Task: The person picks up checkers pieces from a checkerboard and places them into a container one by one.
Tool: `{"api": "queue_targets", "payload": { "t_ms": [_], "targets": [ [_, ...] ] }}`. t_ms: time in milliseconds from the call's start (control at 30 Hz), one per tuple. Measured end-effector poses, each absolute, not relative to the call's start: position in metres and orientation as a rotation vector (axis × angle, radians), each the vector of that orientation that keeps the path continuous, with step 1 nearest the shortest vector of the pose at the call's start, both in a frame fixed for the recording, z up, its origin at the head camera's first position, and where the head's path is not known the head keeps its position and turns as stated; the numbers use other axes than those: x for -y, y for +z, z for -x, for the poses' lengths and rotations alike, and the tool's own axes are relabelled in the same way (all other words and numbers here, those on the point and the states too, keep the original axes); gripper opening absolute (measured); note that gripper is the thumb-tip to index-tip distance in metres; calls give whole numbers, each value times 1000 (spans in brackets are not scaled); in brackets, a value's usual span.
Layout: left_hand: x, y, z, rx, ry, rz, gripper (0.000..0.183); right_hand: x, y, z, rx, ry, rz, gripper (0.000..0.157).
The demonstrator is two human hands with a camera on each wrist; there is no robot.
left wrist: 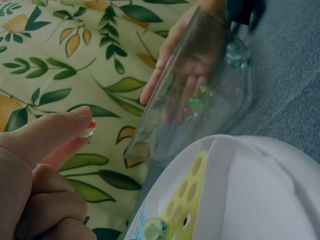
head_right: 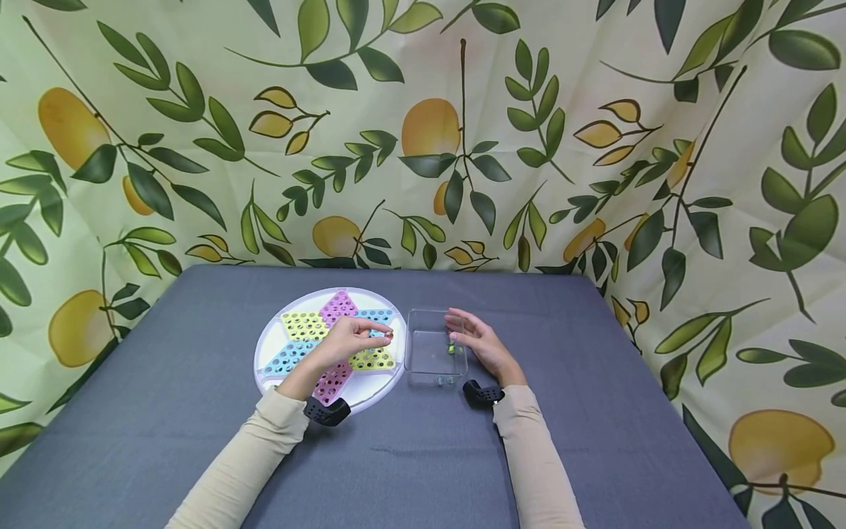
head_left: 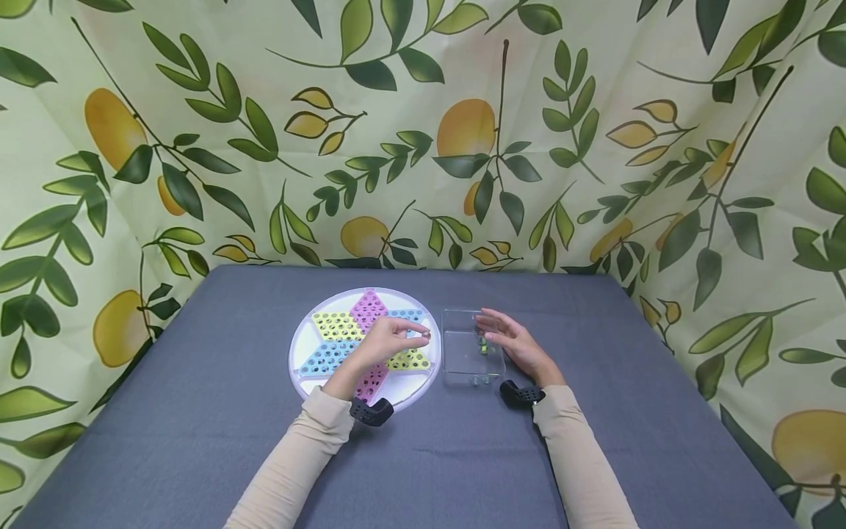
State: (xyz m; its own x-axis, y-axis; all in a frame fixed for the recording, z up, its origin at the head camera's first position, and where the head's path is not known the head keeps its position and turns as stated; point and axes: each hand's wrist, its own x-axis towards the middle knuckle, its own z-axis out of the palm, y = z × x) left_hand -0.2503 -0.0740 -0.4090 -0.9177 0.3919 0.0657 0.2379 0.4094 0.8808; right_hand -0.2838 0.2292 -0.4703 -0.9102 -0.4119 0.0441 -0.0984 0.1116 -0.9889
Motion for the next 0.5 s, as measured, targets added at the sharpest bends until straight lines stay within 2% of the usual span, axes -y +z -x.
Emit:
{"api": "queue_targets", "payload": {
  "t_ms": [500],
  "targets": [
    [50,-416,246,-2418,1592,-620,28,-229,-472,285,-2199,-1855,520,61]
  ]
}}
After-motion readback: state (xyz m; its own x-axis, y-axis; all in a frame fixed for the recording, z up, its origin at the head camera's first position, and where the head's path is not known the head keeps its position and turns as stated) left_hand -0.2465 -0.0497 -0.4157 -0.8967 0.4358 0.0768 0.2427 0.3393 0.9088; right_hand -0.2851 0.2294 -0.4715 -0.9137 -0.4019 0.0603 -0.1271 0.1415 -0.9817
